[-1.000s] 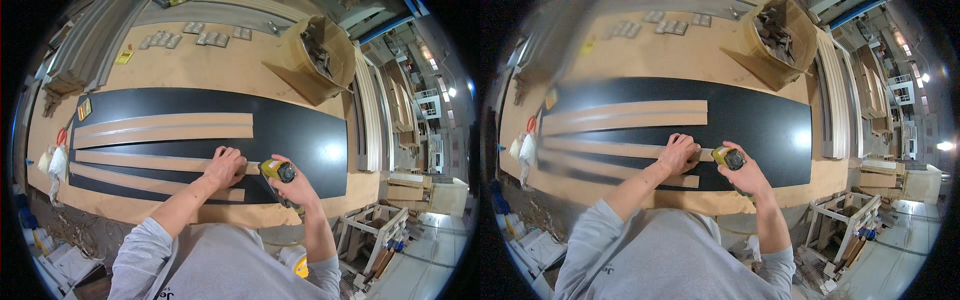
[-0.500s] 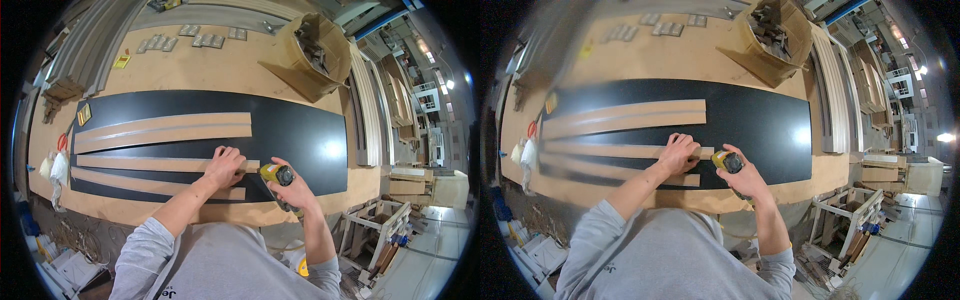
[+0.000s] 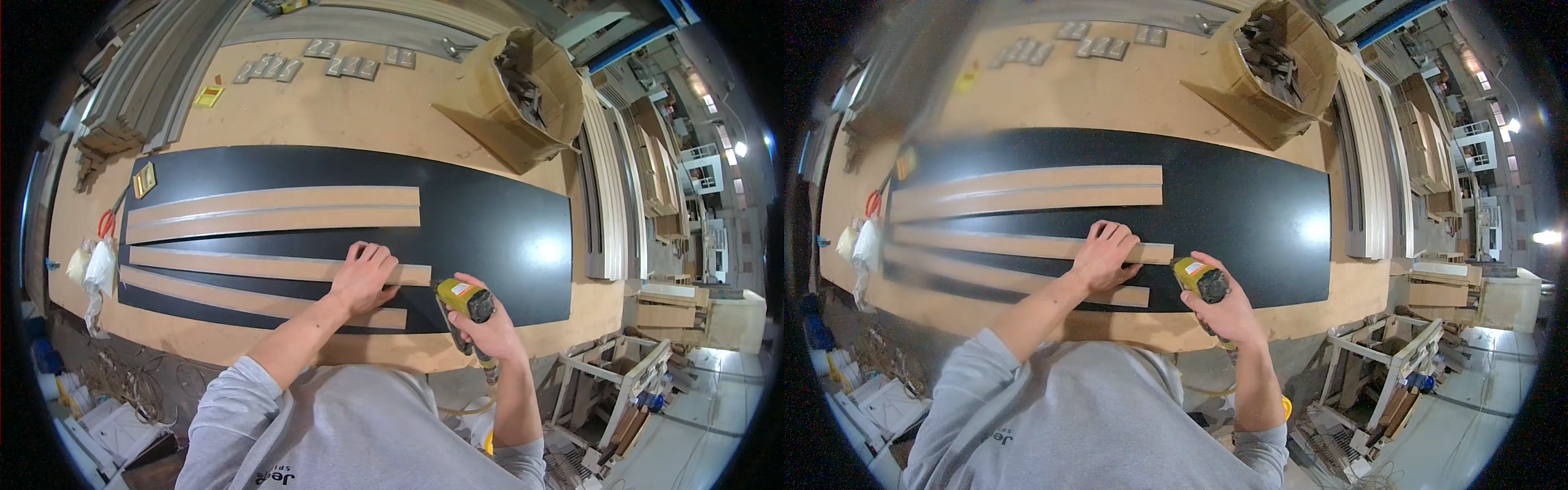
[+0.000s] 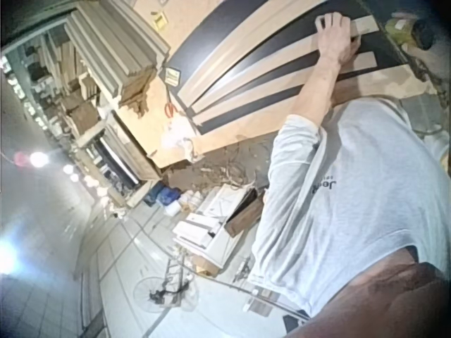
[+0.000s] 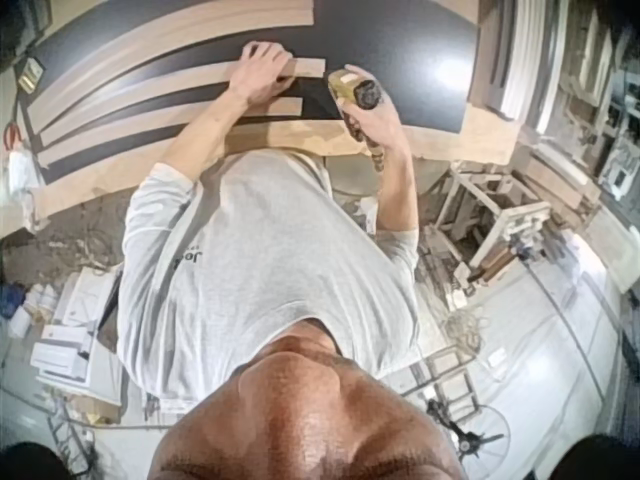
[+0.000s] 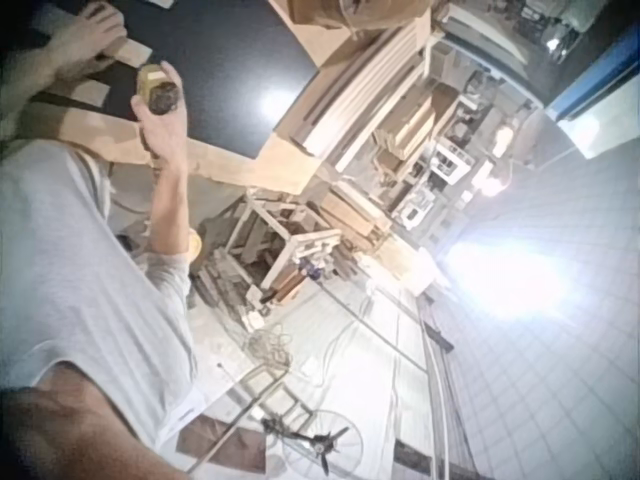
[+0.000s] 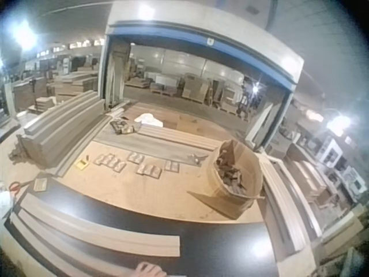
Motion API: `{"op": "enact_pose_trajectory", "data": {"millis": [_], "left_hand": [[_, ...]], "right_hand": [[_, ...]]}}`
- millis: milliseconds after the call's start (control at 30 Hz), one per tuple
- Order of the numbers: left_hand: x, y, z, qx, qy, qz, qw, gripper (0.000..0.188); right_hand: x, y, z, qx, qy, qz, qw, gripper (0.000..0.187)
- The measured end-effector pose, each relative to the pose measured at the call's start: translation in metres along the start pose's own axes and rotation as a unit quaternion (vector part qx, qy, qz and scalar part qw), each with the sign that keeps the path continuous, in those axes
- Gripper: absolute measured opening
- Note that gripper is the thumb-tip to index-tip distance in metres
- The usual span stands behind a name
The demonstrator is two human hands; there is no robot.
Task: Manually align and attach small wooden blocks to larger wooden strips using a pneumatic nail gun in a workshop.
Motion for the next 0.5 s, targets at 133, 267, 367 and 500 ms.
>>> {"op": "enact_pose_trajectory", "data": {"millis": [133,267,367,500], "left_hand": [[0.003,-0.002,-0.002,-0.018,-0.004,-0.012,1.0,0.043],[0.002,-0.002,-0.002,-0.018,-0.005,0.002,1.0,0.043],[-0.001,-0.003,-0.001,-0.015,0.004,-0.002,1.0,0.044],[-0.003,-0.004,0.0,-0.014,0.007,0.014,1.0,0.051]], "right_hand": [[-0.019,0.014,0.012,0.055,-0.08,0.02,0.995,0.066],[-0.037,0.03,0.023,0.065,-0.12,0.045,0.99,0.062],[-0.044,0.038,0.025,0.07,-0.144,0.052,0.986,0.061],[-0.048,0.033,0.035,-0.004,-0.145,0.046,0.988,0.061]]}}
Point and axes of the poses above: each hand's wrist, its own y-axis towards the middle knuckle, its own x-axis out of the back of the hand, z = x × y, the point moved 9 cm from there along y, towards the middle knuckle, and after that the axes turned 1 degree about x, right-handed, at the moved point
